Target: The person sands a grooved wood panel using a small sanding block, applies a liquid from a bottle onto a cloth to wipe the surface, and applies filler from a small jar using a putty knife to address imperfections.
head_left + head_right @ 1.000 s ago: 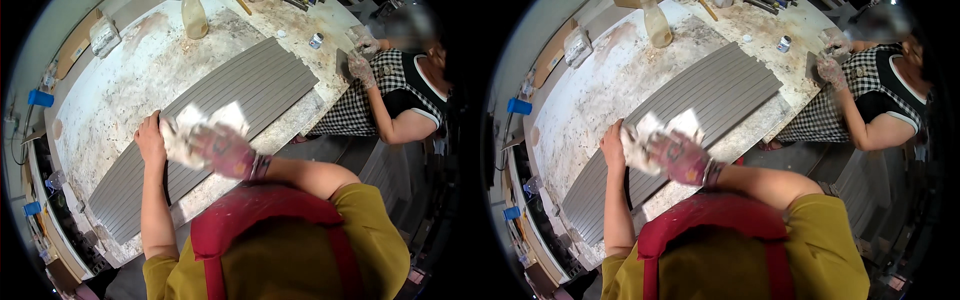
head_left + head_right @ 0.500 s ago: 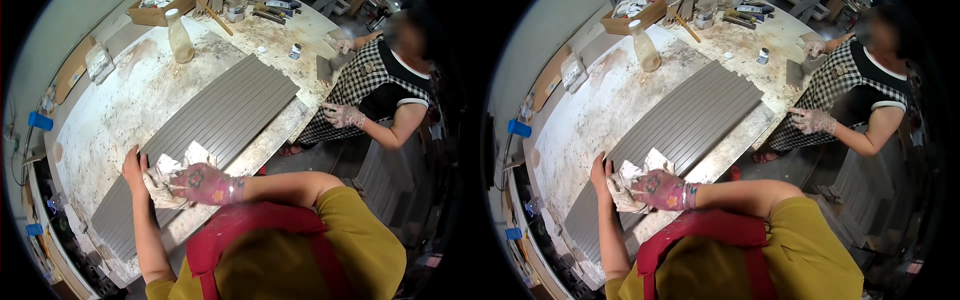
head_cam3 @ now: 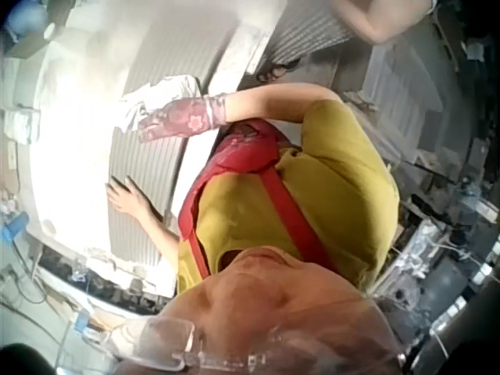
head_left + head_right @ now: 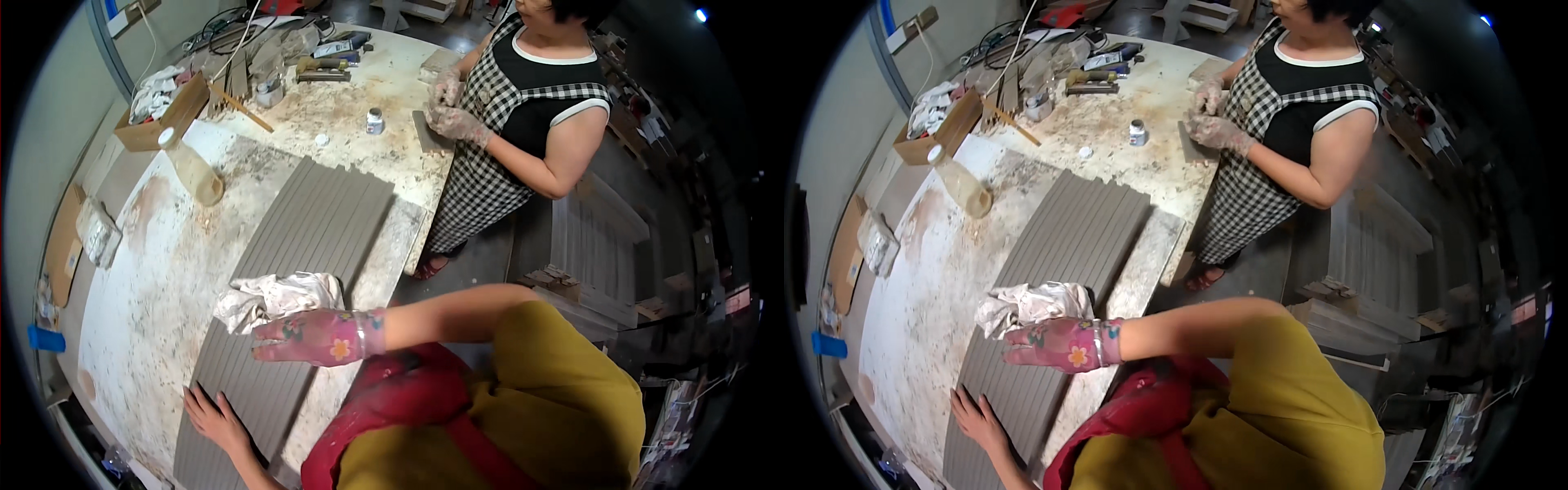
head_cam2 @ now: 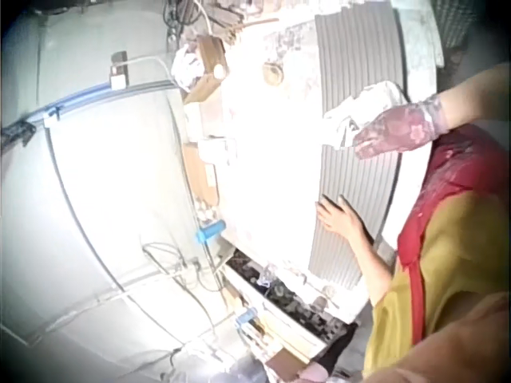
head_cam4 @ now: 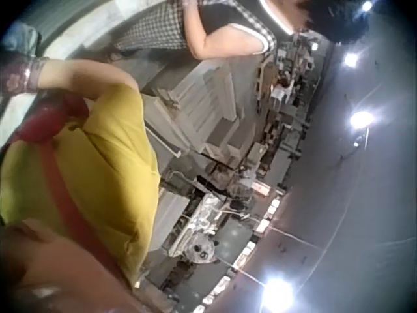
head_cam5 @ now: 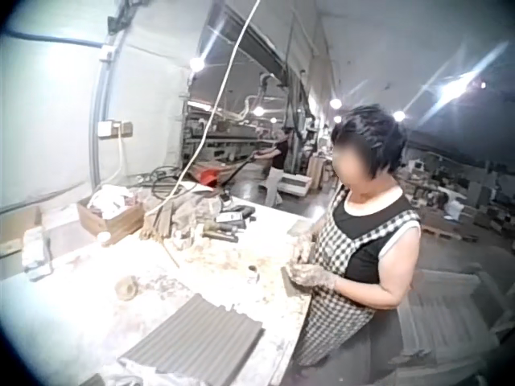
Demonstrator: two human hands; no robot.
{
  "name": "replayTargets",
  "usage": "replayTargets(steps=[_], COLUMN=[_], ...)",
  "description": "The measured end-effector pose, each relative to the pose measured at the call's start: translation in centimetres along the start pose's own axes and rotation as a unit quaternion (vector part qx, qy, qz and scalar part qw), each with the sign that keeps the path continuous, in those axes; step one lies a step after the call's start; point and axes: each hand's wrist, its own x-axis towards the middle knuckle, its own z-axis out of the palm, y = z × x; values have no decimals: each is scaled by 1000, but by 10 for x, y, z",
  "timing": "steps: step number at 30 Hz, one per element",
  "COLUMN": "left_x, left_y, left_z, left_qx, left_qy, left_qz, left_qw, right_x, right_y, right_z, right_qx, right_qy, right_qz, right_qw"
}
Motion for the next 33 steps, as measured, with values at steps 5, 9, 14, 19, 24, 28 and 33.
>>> replayTargets(steps=[5,9,14,19,24,28,33], left_x=[1,7,41,44,55,44,50], left_y=[15,15,30,73,89,94,100], left_z=[-15,-13,-24,-2,-16,-40,-36], left_qx=[16,38,-73,13,-18,11,-10], left_qy=[-27,-28,-30,-19,-37,-92,-72], left_qz=[-35,-62,-32,-43,-40,-60,-45], left_qw=[999,997,996,999,998,994,996], right_x=[-22,-11,11,21,35,28,24], right_y=[37,49,60,109,108,166,261], right_z=[-20,20,-16,-40,11,-33,-116], right_qx=[-71,-23,-80,-481,-321,-135,-83], right_qy=[164,83,-2,7,-86,2,30], right_qz=[90,124,81,75,-54,21,304], right_qw=[980,989,993,873,942,991,948])
